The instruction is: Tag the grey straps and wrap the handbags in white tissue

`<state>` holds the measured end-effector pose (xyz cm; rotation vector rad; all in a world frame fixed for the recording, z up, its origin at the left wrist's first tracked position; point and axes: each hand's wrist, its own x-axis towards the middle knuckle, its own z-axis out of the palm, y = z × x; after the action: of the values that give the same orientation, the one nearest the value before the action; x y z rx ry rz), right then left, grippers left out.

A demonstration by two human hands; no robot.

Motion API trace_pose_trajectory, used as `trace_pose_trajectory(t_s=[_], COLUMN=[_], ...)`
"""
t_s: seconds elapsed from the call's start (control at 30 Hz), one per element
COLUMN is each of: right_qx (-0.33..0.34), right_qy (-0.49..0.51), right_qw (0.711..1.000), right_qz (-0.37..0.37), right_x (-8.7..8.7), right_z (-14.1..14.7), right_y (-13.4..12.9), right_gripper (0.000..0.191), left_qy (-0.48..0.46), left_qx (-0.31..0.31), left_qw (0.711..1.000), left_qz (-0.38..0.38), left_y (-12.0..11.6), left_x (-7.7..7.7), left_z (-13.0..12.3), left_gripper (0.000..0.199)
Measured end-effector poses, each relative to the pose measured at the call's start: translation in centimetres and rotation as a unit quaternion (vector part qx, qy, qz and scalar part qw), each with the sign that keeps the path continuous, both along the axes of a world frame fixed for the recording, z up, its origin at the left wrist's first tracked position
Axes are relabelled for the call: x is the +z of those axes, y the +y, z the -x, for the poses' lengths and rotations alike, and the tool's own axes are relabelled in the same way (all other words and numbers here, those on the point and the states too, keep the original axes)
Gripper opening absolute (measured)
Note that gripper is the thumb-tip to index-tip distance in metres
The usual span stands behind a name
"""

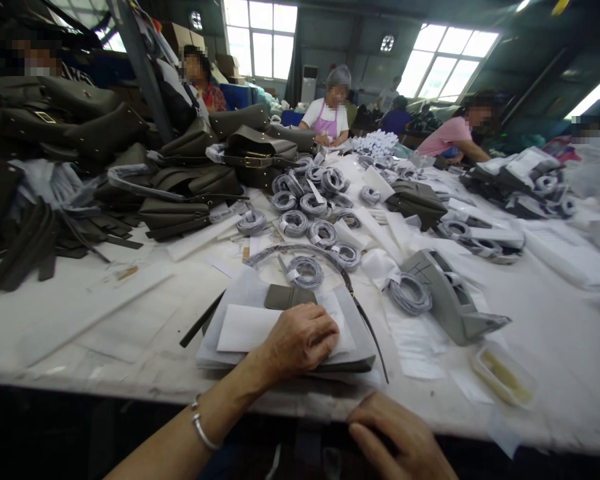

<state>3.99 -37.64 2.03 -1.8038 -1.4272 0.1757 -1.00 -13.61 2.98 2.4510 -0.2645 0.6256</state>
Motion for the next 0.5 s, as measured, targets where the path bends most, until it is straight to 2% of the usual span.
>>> trace_pose_trajectory(t_s=[0.1, 0.17, 0.23, 0.37, 0.5], right_qx=[-0.055, -0.091, -0.107, -0.117, -0.083], right_qy=[0.062, 0.144, 0.240, 0.373, 0.508], right_qw=[0.992, 0.974, 0.946, 0.890, 0.805], right_qz=[0.097, 0.147, 0.193, 0.234, 0.296], right_x=[-3.0, -3.7, -3.5, -2.3, -2.7], right_z=[0.8, 0.9, 0.9, 0.9, 2.4], right_y=[-0.7, -0.4, 0.6, 3.0, 5.0], right_gripper=[0.016, 0.026, 0.033, 0.033, 0.048], left_qy=[0.001, 0.000, -0.001, 0.007, 0.011], left_qx=[-0.002, 0.000, 0.002, 0.004, 0.004], left_qw=[1.000, 1.000, 1.000, 1.000, 1.000], left_qz=[-0.004, -0.004, -0.002, 0.004, 0.015], left_y=[0.0, 0.0, -0.1, -0.2, -0.2], left_x=[0.1, 0.1, 0.2, 0.3, 0.4], left_z=[0.0, 0.0, 0.0, 0.1, 0.0], left_gripper=[0.011, 0.011, 0.011, 0.011, 0.011])
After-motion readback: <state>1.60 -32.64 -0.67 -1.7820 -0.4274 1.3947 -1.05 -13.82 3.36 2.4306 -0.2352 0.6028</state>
